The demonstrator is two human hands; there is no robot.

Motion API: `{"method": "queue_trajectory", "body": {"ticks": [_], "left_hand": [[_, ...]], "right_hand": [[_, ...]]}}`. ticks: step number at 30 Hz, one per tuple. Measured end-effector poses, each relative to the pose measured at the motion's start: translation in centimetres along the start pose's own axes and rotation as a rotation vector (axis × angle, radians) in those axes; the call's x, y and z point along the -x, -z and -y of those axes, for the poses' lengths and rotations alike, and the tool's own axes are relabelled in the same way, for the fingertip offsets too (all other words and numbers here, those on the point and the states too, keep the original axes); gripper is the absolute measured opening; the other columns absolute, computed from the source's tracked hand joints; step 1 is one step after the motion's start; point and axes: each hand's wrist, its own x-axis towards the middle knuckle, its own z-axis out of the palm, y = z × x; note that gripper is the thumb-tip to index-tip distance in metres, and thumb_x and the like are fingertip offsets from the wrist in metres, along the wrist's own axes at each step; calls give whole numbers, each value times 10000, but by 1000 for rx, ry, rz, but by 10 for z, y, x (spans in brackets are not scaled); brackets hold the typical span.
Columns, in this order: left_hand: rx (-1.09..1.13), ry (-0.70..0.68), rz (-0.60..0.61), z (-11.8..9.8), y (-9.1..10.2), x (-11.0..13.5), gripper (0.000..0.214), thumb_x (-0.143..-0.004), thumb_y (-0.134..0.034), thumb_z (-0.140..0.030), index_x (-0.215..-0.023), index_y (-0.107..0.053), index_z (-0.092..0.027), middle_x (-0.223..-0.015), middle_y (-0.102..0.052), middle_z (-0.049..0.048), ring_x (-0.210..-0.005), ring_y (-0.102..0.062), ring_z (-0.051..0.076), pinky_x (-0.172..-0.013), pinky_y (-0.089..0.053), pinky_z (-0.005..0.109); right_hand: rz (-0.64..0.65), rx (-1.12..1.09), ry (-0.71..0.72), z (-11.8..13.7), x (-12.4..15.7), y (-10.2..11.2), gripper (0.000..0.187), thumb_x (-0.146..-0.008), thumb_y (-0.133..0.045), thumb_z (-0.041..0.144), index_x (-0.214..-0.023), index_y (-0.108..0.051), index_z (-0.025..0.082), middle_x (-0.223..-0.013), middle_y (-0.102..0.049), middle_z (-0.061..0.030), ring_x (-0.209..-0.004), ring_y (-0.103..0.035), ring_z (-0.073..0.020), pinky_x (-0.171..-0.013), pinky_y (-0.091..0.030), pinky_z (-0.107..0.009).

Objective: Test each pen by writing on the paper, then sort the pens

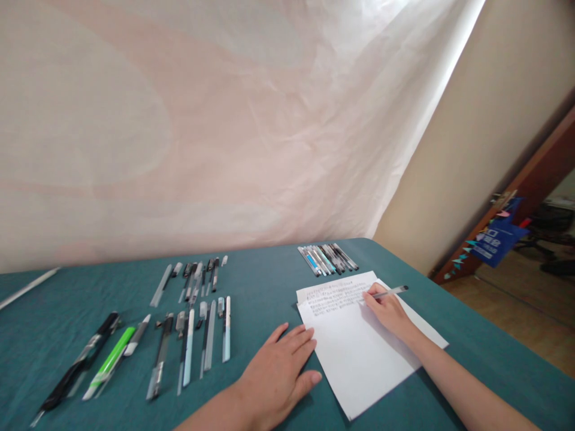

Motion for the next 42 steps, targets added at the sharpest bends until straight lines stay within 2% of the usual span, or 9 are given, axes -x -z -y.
{"method": "queue_trajectory", "body": {"ticks": [24,30,34,38,42], "left_hand": [[17,-11,-9,0,2,1,483,-875,-270,-465,-1305,-343,-260,-1376,-332,42,-1259,-291,200,-1047,-157,398],[17,0,1,0,2,1,493,-871,-263,-477,-1300,-350,-249,-1374,-336,50,-1263,-282,204,-1048,-150,411],[27,6,-29,-3,0,3,473,-873,-288,-451,-1283,-376,-233,-1350,-377,63,-1245,-313,209,-1044,-162,413],[70,42,-137,-4,-3,6,395,-877,-321,-390,-1203,-457,-215,-1266,-476,57,-1181,-391,199,-1025,-220,380],[118,129,-277,-2,-4,6,311,-877,-340,-336,-1091,-519,-198,-1123,-556,55,-1080,-457,182,-955,-315,328]], "right_hand": [[1,-35,14,2,0,1,202,-763,-428,320,-602,-420,200,-550,-422,46,-537,-434,-121,-525,-322,-240],[-87,-248,-138,4,4,-1,235,-760,-457,380,-618,-464,193,-490,-416,50,-437,-383,-99,-430,-305,-222],[-58,-346,-176,6,7,0,262,-766,-475,424,-643,-469,193,-473,-412,54,-408,-372,-89,-398,-301,-211],[-27,-314,-85,22,8,2,266,-785,-468,445,-815,-533,189,-620,-538,6,-547,-496,-124,-497,-396,-226],[137,-367,75,69,-2,-8,306,-841,-384,430,-971,-526,193,-720,-595,-30,-617,-538,-140,-538,-431,-239]]}}
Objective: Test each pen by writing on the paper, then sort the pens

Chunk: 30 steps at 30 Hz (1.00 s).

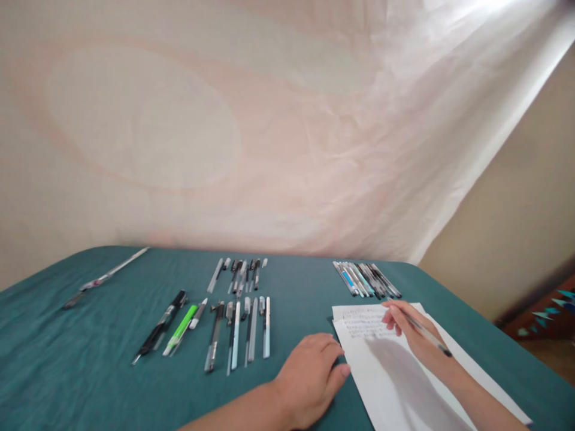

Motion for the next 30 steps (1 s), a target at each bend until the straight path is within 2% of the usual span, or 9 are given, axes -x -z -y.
{"method": "queue_trajectory", "body": {"ticks": [5,7,9,13,17,20,24,27,30], "left_hand": [[10,103,-48,3,-1,0,319,-884,-305,-334,-986,-565,-182,-986,-584,67,-937,-514,186,-854,-375,322],[6,96,-30,4,-1,0,336,-884,-299,-342,-949,-581,-173,-956,-591,73,-911,-523,188,-844,-373,321],[-2,82,-14,4,-2,1,349,-882,-299,-347,-907,-596,-165,-927,-599,78,-889,-531,188,-835,-371,319],[-9,100,-22,6,-3,0,375,-877,-304,-355,-823,-617,-157,-849,-614,81,-822,-547,184,-795,-381,309],[29,159,-28,8,-3,-2,403,-876,-290,-323,-730,-631,-168,-775,-627,67,-776,-558,180,-764,-386,298],[61,171,-20,9,-2,-4,352,-848,-329,-277,-717,-641,-178,-791,-640,60,-786,-559,186,-758,-386,299],[83,187,-10,10,-4,-6,258,-781,-399,-218,-689,-638,-186,-790,-642,50,-798,-549,189,-769,-383,296],[100,212,-24,11,-5,-6,217,-755,-424,-202,-707,-634,-186,-799,-638,46,-810,-542,185,-787,-377,296],[154,214,-53,12,-5,-5,204,-756,-424,-182,-774,-627,-185,-815,-632,31,-812,-542,170,-791,-375,287]], "right_hand": [[289,-29,184,53,-52,-72,300,-833,-400,428,-980,-523,197,-727,-602,-33,-627,-565,-149,-518,-434,-246],[367,-35,282,65,-78,-108,305,-768,-518,413,-988,-516,202,-807,-601,-35,-674,-568,-146,-611,-454,-272],[410,-53,347,72,-102,-145,407,-654,-653,363,-996,-503,201,-893,-597,-39,-774,-560,-156,-712,-445,-292],[368,14,365,77,-140,-209,390,-601,-680,284,-929,-488,201,-903,-569,-22,-800,-519,-160,-718,-413,-300],[310,31,332,79,-169,-251,369,-624,-636,221,-947,-460,197,-802,-534,1,-693,-483,-141,-673,-383,-295],[303,29,325,80,-181,-267,338,-607,-623,161,-904,-466,201,-726,-510,27,-673,-463,-135,-672,-366,-286],[325,0,329,79,-181,-273,283,-589,-619,112,-810,-465,201,-745,-531,26,-681,-469,-126,-673,-367,-277],[352,-41,322,76,-171,-263,273,-598,-618,114,-794,-452,204,-743,-552,29,-662,-487,-120,-665,-387,-278],[380,-100,302,74,-153,-238,276,-624,-614,145,-824,-434,206,-783,-576,19,-663,-521,-119,-650,-420,-278]]}}
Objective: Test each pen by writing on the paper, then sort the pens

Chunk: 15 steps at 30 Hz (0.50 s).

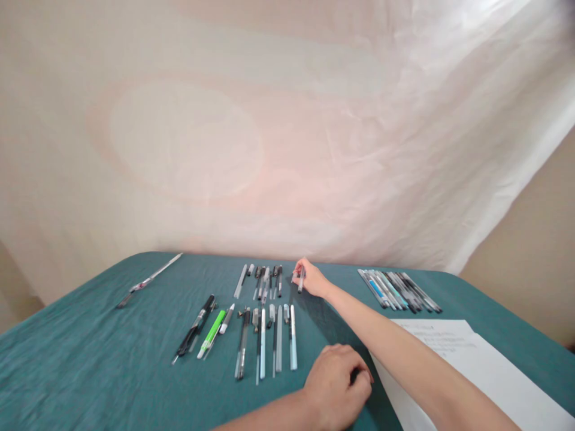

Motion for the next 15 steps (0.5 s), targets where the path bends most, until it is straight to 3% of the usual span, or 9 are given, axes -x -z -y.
{"method": "queue_trajectory", "body": {"ticks": [6,9,15], "left_hand": [[203,-1,-73,4,2,-1,232,-816,-373,-200,-908,-585,-188,-914,-597,37,-878,-527,160,-805,-381,277],[392,40,-161,11,-1,-4,236,-849,-337,-228,-912,-557,-170,-913,-583,49,-862,-530,151,-788,-396,268],[706,120,-235,18,-3,-13,350,-882,-283,-393,-929,-521,-140,-835,-582,48,-732,-559,140,-646,-424,255]], "right_hand": [[-9,-222,14,26,84,51,275,-689,-612,233,-884,-419,205,-958,-586,-43,-815,-565,-148,-734,-458,-311],[-90,-268,-9,34,127,72,295,-700,-624,267,-893,-407,213,-996,-589,-58,-852,-563,-162,-750,-458,-326],[-142,-118,-42,44,183,80,266,-726,-600,246,-911,-410,230,-1034,-578,-66,-808,-573,-161,-767,-460,-357]]}}
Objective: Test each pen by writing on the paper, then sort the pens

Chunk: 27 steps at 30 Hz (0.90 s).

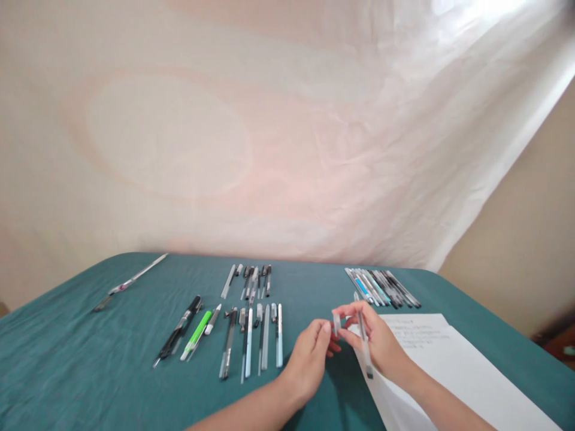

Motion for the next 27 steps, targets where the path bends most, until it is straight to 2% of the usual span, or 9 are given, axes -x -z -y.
{"method": "queue_trajectory", "body": {"ticks": [5,9,13,16,18,22,27], "left_hand": [[140,1,13,-1,-2,-3,329,-794,-511,-374,-1026,-468,-145,-873,-595,59,-804,-568,154,-707,-428,267],[163,-1,-13,-1,-1,-5,339,-759,-570,-337,-1029,-480,-150,-825,-592,46,-784,-569,152,-715,-431,272],[209,32,-44,-3,1,-7,333,-756,-565,-363,-1018,-515,-164,-784,-596,26,-744,-579,147,-721,-436,280],[295,72,-114,-4,3,-10,361,-738,-578,-402,-999,-530,-158,-797,-614,35,-756,-591,153,-720,-435,275],[384,104,-166,-4,4,-11,374,-724,-594,-414,-980,-524,-150,-817,-627,48,-761,-597,153,-728,-434,278],[546,141,-224,-4,5,-12,359,-710,-619,-406,-938,-516,-148,-849,-642,65,-790,-610,158,-781,-431,308],[572,152,-211,-3,4,-11,340,-726,-606,-396,-932,-519,-140,-860,-649,80,-813,-616,171,-798,-428,323]], "right_hand": [[-39,91,117,4,17,-12,173,-755,-548,206,-866,-421,243,-1029,-581,-52,-948,-561,-187,-838,-436,-368],[-46,126,179,2,19,-16,174,-762,-536,196,-888,-431,256,-1036,-577,-44,-978,-551,-191,-854,-428,-374],[-34,175,212,5,23,-12,331,-755,-560,261,-1060,-430,264,-1137,-522,-72,-1047,-501,-225,-863,-421,-383],[6,223,239,12,27,-7,376,-823,-440,305,-1195,-411,260,-1167,-495,-85,-1077,-467,-240,-893,-395,-396],[34,248,279,15,29,-5,375,-847,-378,319,-1214,-426,262,-1086,-521,-87,-1013,-495,-238,-847,-423,-387],[39,332,363,14,32,-8,351,-825,-416,243,-1171,-471,270,-883,-530,-75,-789,-535,-210,-670,-472,-358],[-50,306,450,11,31,-14,344,-764,-464,100,-1057,-436,276,-832,-540,-47,-748,-538,-190,-659,-471,-348]]}}
